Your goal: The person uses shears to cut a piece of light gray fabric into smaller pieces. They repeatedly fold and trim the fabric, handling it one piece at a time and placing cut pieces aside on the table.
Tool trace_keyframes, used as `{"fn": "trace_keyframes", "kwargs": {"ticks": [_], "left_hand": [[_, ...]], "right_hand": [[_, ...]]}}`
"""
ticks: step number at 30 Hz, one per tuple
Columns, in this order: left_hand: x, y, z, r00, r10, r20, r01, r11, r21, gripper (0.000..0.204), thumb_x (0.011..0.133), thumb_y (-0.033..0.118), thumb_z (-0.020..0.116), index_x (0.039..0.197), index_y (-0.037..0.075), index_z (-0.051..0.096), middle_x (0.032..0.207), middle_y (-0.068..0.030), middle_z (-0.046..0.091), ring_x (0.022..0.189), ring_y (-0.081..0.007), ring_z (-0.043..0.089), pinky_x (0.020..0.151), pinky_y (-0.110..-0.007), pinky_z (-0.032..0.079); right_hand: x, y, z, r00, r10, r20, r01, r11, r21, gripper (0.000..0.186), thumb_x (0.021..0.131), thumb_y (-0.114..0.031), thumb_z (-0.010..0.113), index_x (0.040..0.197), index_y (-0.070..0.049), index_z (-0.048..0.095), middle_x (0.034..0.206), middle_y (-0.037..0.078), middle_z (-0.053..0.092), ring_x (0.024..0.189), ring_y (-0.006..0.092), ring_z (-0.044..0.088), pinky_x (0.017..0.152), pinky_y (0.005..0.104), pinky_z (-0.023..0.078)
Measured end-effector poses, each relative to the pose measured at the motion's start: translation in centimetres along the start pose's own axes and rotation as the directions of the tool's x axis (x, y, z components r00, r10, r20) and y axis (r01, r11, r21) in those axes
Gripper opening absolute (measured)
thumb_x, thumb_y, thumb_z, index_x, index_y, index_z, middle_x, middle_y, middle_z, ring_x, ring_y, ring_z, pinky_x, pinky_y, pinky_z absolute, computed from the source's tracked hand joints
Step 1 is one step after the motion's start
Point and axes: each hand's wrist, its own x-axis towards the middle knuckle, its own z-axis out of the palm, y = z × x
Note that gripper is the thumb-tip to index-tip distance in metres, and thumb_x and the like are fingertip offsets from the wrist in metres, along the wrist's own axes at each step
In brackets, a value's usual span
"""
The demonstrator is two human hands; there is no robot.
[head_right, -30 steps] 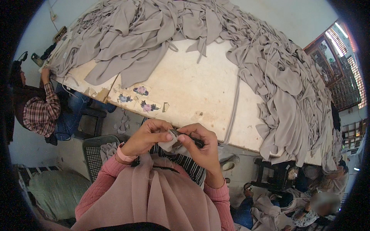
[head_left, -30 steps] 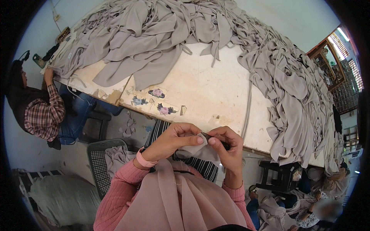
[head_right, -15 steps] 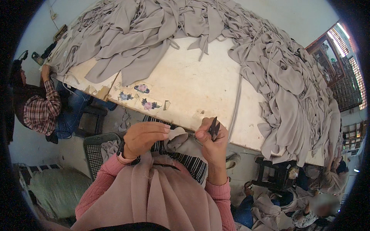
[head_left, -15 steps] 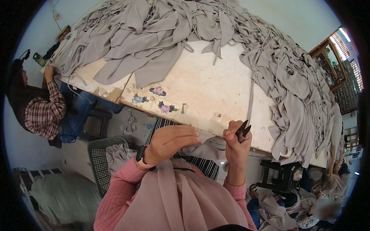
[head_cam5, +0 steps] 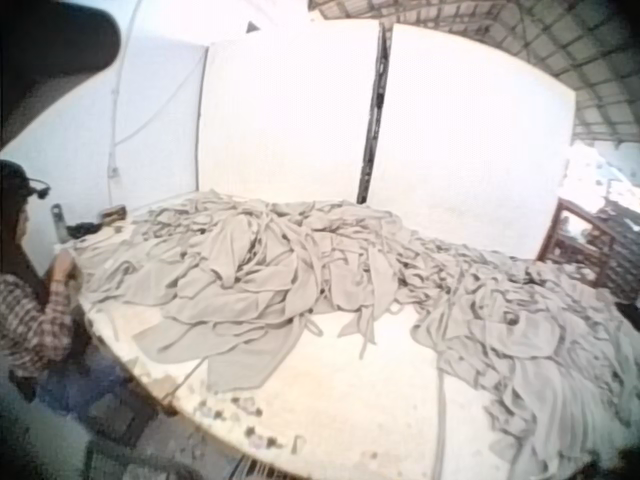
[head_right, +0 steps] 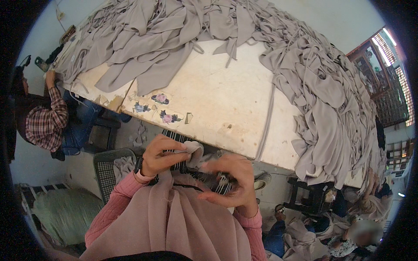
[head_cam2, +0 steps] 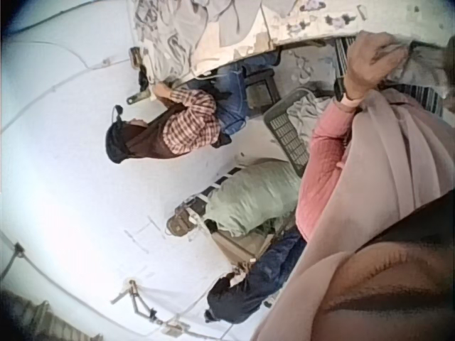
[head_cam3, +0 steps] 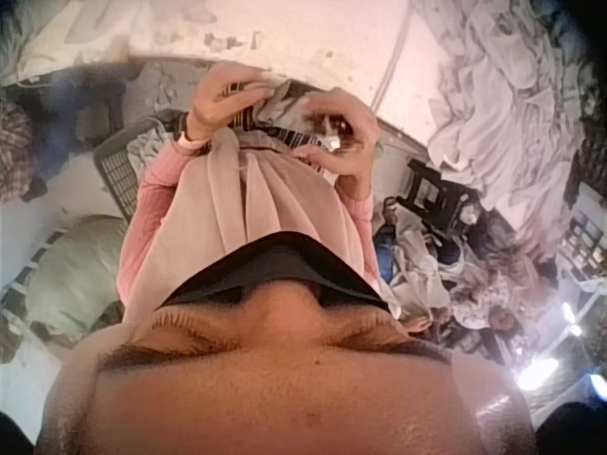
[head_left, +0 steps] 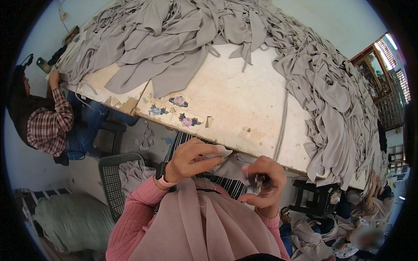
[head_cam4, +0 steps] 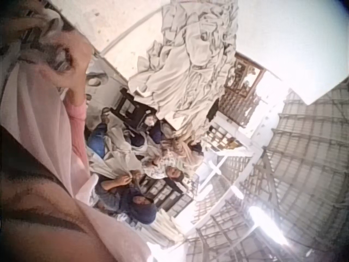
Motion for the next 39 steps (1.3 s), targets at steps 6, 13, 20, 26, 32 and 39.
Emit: {"fn": "trace_keyframes", "kwargs": {"ticks": [6,13,20,26,32,39], "left_hand": [[-0.4,-0.6,-0.1,0.998,0.056,-0.033,-0.056,0.998,0.024,0.029,0.064,0.004,0.078,0.092,0.01,0.074,0.104,-0.0048,0.065,0.077,-0.0162,0.06,0.056,-0.025,0.045],[-0.1,-0.8,0.2,0.992,0.119,-0.041,-0.118,0.992,0.034,0.027,0.064,0.004,0.075,0.091,0.009,0.072,0.103,-0.005,0.063,0.075,-0.0178,0.061,0.057,-0.025,0.048],[0.4,-0.6,0.3,0.998,0.032,-0.058,-0.034,0.999,-0.04,0.025,0.067,0.003,0.076,0.09,0.008,0.07,0.1,-0.0056,0.063,0.077,-0.0179,0.062,0.061,-0.025,0.05],[1.3,0.9,1.8,0.537,-0.732,0.42,0.624,0.01,-0.782,0.034,0.082,0.005,0.074,0.112,0.006,0.057,0.091,0.0003,0.063,0.073,-0.0051,0.056,0.06,-0.02,0.044],[0.9,0.1,2.1,0.405,-0.735,0.544,0.61,-0.226,-0.76,0.033,0.089,0.014,0.071,0.116,0.006,0.054,0.087,0.0021,0.063,0.072,-0.0014,0.053,0.057,-0.016,0.039],[0.9,0.4,2.6,0.365,-0.752,0.549,0.533,-0.315,-0.786,0.032,0.093,0.018,0.066,0.12,0.008,0.051,0.092,0.0002,0.065,0.077,-0.0034,0.057,0.06,-0.016,0.043]], "right_hand": [[-0.6,0.5,1.1,0.925,0.329,-0.191,-0.359,0.92,-0.156,0.023,0.076,-0.006,0.075,0.096,0.0,0.067,0.083,0.013,0.069,0.068,0.0215,0.065,0.063,0.0286,0.049],[-0.1,0.0,0.9,0.94,0.315,-0.131,-0.34,0.894,-0.292,0.017,0.076,-0.004,0.074,0.092,-0.001,0.069,0.082,0.014,0.07,0.071,0.0225,0.068,0.065,0.0289,0.05],[0.4,1.0,1.4,0.941,0.263,-0.212,-0.303,0.934,-0.187,0.026,0.079,-0.005,0.074,0.103,0.001,0.064,0.087,0.011,0.07,0.074,0.0181,0.066,0.066,0.0283,0.05],[0.8,3.6,1.1,0.819,0.573,0.01,-0.531,0.751,0.392,0.043,0.084,0.002,0.069,0.123,0.0,0.049,0.085,0.007,0.068,0.078,0.0108,0.062,0.068,0.0227,0.047],[0.2,5.3,-0.1,0.804,0.587,-0.094,-0.509,0.762,0.401,0.031,0.085,0.001,0.069,0.111,-0.002,0.054,0.081,0.003,0.066,0.073,0.0039,0.056,0.066,0.0177,0.042],[-0.3,5.0,0.0,0.822,0.551,-0.145,-0.479,0.806,0.347,0.027,0.087,0.003,0.067,0.11,-0.002,0.054,0.094,0.004,0.065,0.08,0.005,0.056,0.067,0.0179,0.043]]}}
